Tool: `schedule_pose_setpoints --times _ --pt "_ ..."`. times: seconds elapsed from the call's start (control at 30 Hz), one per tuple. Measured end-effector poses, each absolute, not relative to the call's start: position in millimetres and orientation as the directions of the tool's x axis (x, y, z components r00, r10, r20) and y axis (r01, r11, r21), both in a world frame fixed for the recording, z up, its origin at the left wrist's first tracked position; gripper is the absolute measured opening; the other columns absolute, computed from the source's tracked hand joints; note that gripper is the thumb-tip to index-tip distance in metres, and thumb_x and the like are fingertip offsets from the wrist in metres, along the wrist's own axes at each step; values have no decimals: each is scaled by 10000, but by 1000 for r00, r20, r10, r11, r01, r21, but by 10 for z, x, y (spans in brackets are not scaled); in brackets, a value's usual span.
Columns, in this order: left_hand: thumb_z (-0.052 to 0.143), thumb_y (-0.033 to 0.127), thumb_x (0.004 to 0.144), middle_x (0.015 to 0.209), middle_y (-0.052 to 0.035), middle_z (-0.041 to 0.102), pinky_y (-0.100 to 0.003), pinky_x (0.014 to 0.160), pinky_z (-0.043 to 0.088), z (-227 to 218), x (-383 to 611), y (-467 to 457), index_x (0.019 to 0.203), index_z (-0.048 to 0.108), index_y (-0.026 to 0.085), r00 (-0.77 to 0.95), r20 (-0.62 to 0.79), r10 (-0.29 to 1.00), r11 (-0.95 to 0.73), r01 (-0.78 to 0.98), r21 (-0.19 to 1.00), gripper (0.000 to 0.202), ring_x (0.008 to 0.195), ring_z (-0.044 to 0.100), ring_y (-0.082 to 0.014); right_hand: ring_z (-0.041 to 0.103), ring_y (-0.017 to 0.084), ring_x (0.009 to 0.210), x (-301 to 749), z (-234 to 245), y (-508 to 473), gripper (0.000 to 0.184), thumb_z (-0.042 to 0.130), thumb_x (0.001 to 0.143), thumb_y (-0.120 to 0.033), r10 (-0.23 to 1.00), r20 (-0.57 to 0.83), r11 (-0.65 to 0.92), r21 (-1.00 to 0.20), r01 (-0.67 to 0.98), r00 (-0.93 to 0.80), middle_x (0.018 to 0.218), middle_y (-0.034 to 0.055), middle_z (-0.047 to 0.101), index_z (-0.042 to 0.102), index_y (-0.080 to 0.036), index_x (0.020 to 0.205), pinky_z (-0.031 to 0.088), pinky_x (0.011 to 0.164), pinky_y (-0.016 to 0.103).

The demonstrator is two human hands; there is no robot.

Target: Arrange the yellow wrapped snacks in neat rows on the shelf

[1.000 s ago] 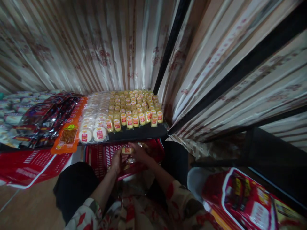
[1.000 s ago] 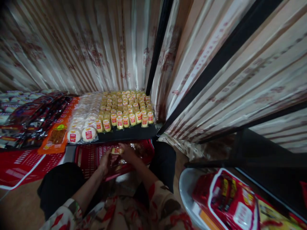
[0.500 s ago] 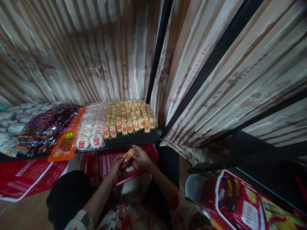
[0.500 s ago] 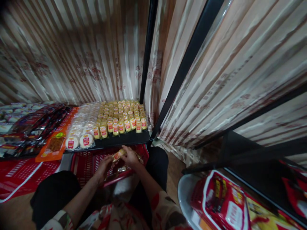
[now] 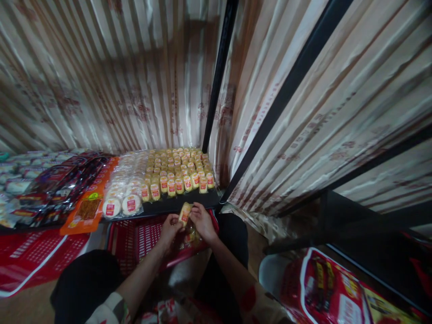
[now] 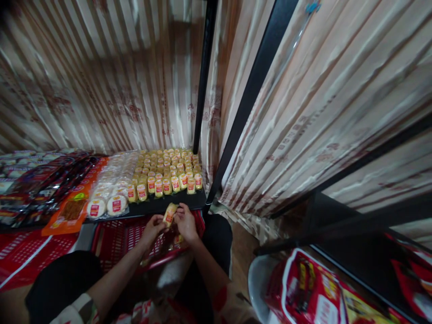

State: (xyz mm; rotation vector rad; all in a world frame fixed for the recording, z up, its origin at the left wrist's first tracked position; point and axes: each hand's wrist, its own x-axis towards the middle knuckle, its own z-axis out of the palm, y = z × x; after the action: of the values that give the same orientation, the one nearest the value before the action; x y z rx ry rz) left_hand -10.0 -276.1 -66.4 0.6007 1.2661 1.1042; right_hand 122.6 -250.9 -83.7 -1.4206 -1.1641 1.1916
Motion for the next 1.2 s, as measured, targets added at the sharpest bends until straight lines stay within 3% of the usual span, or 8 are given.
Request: schedule_pose_setpoints --times 0.17,0.3,0.43,0.6,0.73,0.9,1.2 --pt "668 144 570 614 49 562 -192 540 458 -633 81 -2554 737 522 175 -104 -351 930 315 -264 912 224 563 557 -90 646 167 853 1288 -722 -2414 131 523 756 -265 992 -57 -69 -992 102 117 897 60 651 510 -208 874 522 800 306" --pt "667 169 601 569 56 556 -172 464 389 -599 215 -2399 750 531 179 -128 -307 943 286 -159 945 202 507 548 -91 636 167 887 1330 -651 -2339 222 541 750 -296 990 30 15 -994 110 138 976 72 640 518 -199 948 516 827 305" --pt "631 123 636 533 58 550 -176 487 406 -589 348 -2231 728 523 176 -152 -296 943 279 -124 952 152 476 544 -85 615 165 939 1347 -659 -2243 298 553 734 -244 983 77 44 -981 191 168 1064 80 607 491 -203 1022 526 813 292" --pt "588 103 684 515 62 535 -170 467 409 -615 480 -2066 721 523 168 -190 -289 938 282 -64 957 99 452 513 -76 613 166 906 1373 -736 -2117 229 511 742 -162 969 129 60 -950 305 212 1001 77 600 495 -197 968 531 801 308" --pt "582 84 689 531 59 543 -173 512 447 -653 528 -1968 716 550 153 -208 -278 938 282 -10 959 81 482 527 -73 610 168 873 1394 -824 -2042 221 467 732 -127 938 252 167 -930 327 238 997 68 580 534 -192 932 540 789 334" --pt "578 97 706 485 84 481 -165 473 424 -721 542 -1863 762 572 155 -246 -280 928 307 80 948 81 434 500 -66 602 154 840 1403 -894 -1995 232 442 718 -103 919 303 209 -918 337 254 982 63 551 554 -200 897 547 784 315" --pt "573 197 755 557 62 538 -167 497 412 -739 616 -1793 896 595 171 -283 -264 922 338 254 906 144 485 547 -78 520 201 1042 1498 -865 -1995 312 404 741 -85 905 389 265 -829 493 169 1127 73 584 609 -207 941 463 895 385"
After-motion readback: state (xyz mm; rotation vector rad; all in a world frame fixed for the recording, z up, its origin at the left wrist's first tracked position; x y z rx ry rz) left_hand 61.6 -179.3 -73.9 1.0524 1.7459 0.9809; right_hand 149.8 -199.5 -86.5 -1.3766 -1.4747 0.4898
